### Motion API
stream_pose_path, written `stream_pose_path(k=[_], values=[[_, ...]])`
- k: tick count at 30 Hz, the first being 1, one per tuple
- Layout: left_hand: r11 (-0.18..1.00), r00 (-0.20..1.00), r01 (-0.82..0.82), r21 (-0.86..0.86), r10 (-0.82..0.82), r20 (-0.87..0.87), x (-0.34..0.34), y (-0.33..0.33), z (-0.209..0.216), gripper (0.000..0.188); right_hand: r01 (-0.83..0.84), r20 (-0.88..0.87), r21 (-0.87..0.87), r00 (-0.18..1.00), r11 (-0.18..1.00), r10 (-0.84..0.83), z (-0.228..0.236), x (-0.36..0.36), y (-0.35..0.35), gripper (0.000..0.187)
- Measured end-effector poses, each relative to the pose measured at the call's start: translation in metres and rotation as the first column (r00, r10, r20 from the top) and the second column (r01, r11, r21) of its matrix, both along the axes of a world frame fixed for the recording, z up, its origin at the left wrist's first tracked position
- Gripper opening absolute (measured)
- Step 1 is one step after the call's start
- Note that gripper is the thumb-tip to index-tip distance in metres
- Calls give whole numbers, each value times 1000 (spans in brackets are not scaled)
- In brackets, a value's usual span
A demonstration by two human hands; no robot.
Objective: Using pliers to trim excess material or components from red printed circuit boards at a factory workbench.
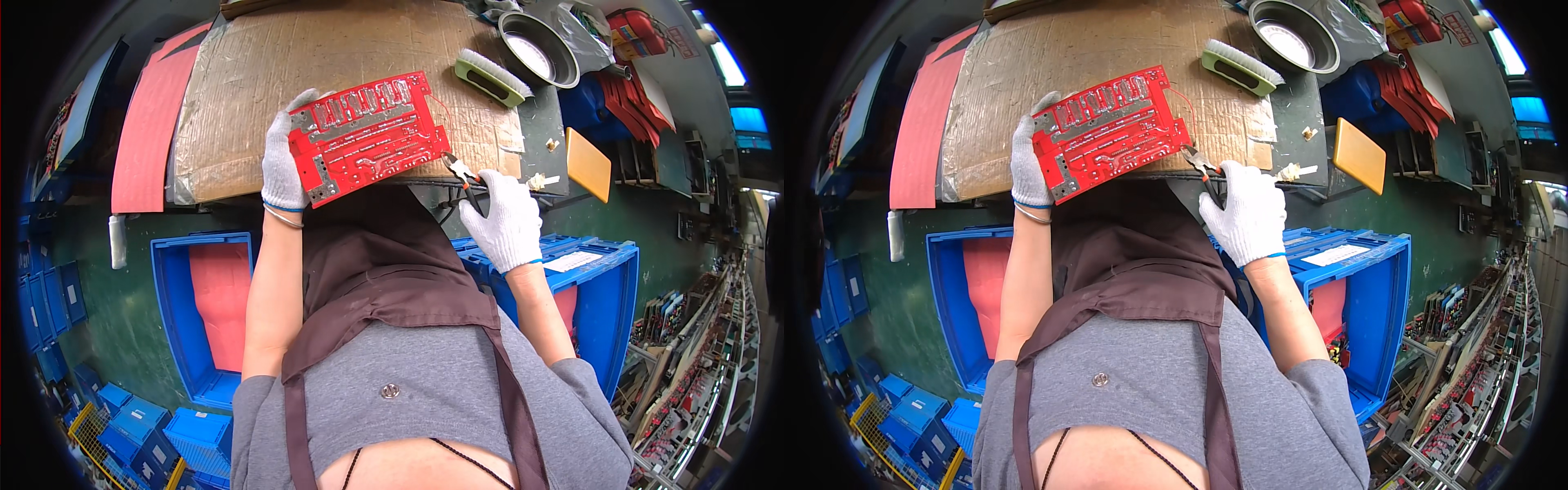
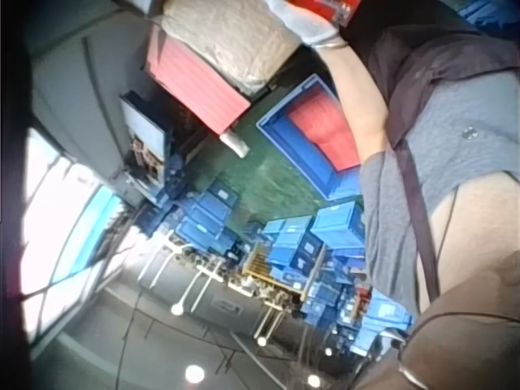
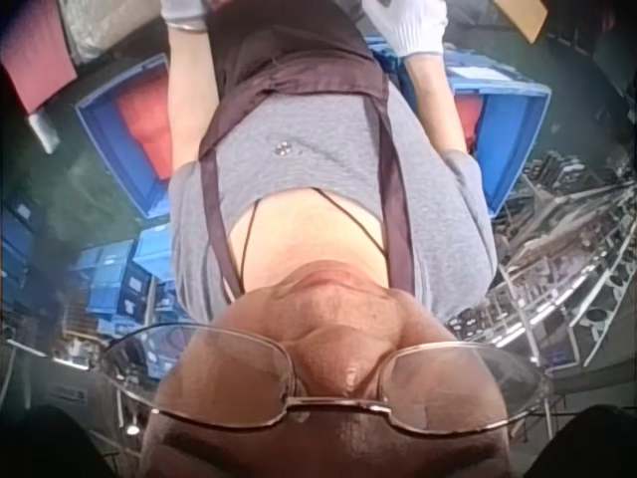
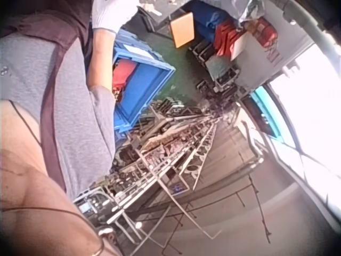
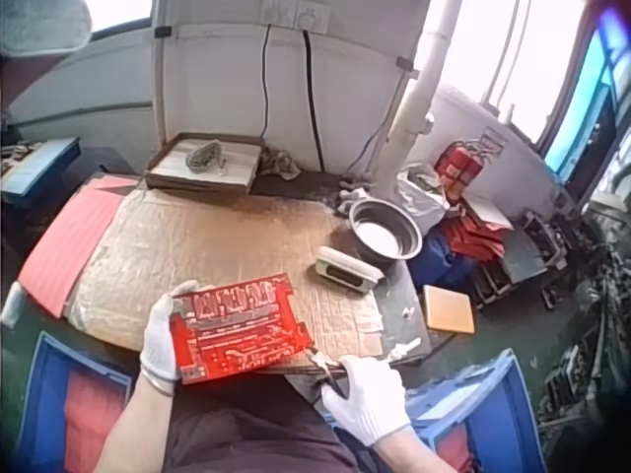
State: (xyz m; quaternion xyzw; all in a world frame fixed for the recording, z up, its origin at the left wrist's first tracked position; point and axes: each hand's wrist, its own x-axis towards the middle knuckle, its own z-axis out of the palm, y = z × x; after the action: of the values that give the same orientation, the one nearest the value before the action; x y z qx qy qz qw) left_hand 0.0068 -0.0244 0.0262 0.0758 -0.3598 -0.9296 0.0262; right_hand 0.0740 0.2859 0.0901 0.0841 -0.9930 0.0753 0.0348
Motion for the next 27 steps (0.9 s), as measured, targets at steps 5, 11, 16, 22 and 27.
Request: stream_pose_path(k=[5, 11, 16, 22, 27], values=[[1000, 1000, 1, -2, -1, -2, 1, 1, 1, 51, 17, 34, -4, 999, 1000, -17, 4, -1, -4, 47], [1000, 1000, 3, 11, -3, -2, 2, 2, 3, 50, 82, 125, -58, 989, 995, -74, 10, -2, -8, 43], [1000, 999, -9, 1, 9, -47, 3, 2, 1, 51, 105, 148, -22, 984, 994, -101, 8, 0, -17, 40], [999, 993, -8, -35, 4, -121, 4, 1, -6, 53, 141, 98, 42, 985, 989, -144, 5, 4, -32, 35], [999, 992, -24, -45, 18, -125, 4, 1, -5, 54, 127, 83, -25, 989, 992, -124, -4, 1, -28, 33]])
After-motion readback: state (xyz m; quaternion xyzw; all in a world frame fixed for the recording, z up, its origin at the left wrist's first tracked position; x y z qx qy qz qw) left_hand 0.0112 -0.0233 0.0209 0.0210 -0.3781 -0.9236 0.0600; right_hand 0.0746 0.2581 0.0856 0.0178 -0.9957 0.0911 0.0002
